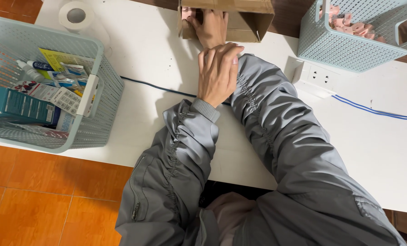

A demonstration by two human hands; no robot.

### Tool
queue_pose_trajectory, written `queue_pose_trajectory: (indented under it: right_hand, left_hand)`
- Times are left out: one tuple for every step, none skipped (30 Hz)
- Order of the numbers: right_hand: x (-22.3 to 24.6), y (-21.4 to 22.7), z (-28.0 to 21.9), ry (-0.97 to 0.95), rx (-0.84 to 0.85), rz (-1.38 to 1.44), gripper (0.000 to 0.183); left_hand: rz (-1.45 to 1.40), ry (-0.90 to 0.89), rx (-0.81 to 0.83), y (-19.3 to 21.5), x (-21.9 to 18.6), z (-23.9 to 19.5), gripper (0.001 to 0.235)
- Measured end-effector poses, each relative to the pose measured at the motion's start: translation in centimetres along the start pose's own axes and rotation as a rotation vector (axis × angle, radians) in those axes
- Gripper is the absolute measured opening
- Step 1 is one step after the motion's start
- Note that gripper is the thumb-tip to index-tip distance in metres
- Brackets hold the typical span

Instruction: Wiring an electrical plug by connecting wires to terminals and securing them with a screwdriver

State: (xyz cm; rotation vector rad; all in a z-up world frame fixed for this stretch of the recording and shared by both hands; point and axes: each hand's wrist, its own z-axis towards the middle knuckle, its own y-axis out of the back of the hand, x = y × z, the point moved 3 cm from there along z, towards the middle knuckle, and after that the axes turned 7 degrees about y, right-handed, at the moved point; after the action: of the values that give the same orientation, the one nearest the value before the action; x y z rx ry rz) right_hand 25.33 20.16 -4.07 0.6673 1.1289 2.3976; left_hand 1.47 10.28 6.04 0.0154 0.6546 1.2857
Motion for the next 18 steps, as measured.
queue_pose_trajectory:
  right_hand:
    - [0.7,1.4,-0.4,-0.042,0.056,0.027,0.045]
    - [1.2,3.0,-0.8,-0.091,0.106,0.052,0.046]
    - [1.0,4.0,-1.6,-0.098,0.1,0.046,0.046]
    - [0.8,5.1,-2.4,-0.078,0.09,0.098,0.038]
    - [0.6,6.2,-3.2,-0.058,0.081,0.15,0.038]
    - [0.6,8.9,-4.9,-0.066,0.069,0.143,0.038]
    - [0.9,11.5,-6.6,0.008,0.049,0.332,0.029]
    - [1.2,14.0,-8.6,0.083,0.029,0.52,0.023]
    - [1.3,17.2,-9.7,0.075,0.019,0.513,0.023]
    - [1.4,20.2,-11.0,0.066,0.055,0.598,0.028]
    - [1.5,23.3,-12.3,0.057,0.089,0.683,0.033]
    - [0.2,25.8,-12.5,0.045,0.078,0.674,0.033]
    - [-0.9,28.7,-12.6,0.132,0.013,0.616,0.031]
    - [-2.1,31.6,-12.7,0.22,-0.051,0.551,0.029]
    - [-4.5,33.7,-11.8,0.21,-0.062,0.538,0.029]
    - [-6.9,35.6,-11.1,0.204,-0.075,0.531,0.028]
    - [-9.2,37.6,-10.3,0.198,-0.088,0.524,0.031]
    - [-14.1,37.6,-9.6,0.194,-0.096,0.518,0.031]
  left_hand:
    - [0.007,0.016,0.005,0.0,0.0,0.0,0.025]
    - [0.008,0.025,0.013,-0.1,0.0,0.0,0.025]
    - [0.0,0.019,0.015,-0.1,0.1,0.0,0.025]
    - [-0.011,0.036,0.008,-0.1,0.1,0.0,0.024]
    - [-0.022,0.054,0.002,-0.1,0.2,0.1,0.023]
    - [-0.033,0.043,0.004,0.1,-0.2,0.4,0.023]
    - [-0.084,0.068,-0.029,0.4,-0.4,0.6,0.02]
    - [-0.135,0.096,-0.057,0.8,-0.7,0.8,0.018]
    - [-0.145,0.087,-0.052,1.1,-1.2,0.9,0.018]
    - [-0.208,0.136,-0.007,1.1,-1.6,1.0,0.011]
    - [-0.269,0.184,0.04,1.1,-2.0,1.0,0.007]
    - [-0.283,0.176,0.05,1.1,-2.2,0.8,0.007]
    - [-0.351,0.203,0.194,0.7,-2.4,0.5,0.011]
    - [-0.418,0.225,0.337,0.2,-2.6,0.4,0.018]
    - [-0.432,0.213,0.346,0.0,-2.7,0.4,0.018]
    - [-0.384,0.095,0.471,-0.4,-3.0,0.1,0.014]
    - [-0.333,-0.025,0.593,-0.7,-3.3,-0.2,0.013]
    - [-0.338,-0.034,0.596,-1.5,-2.9,-1.1,0.013]
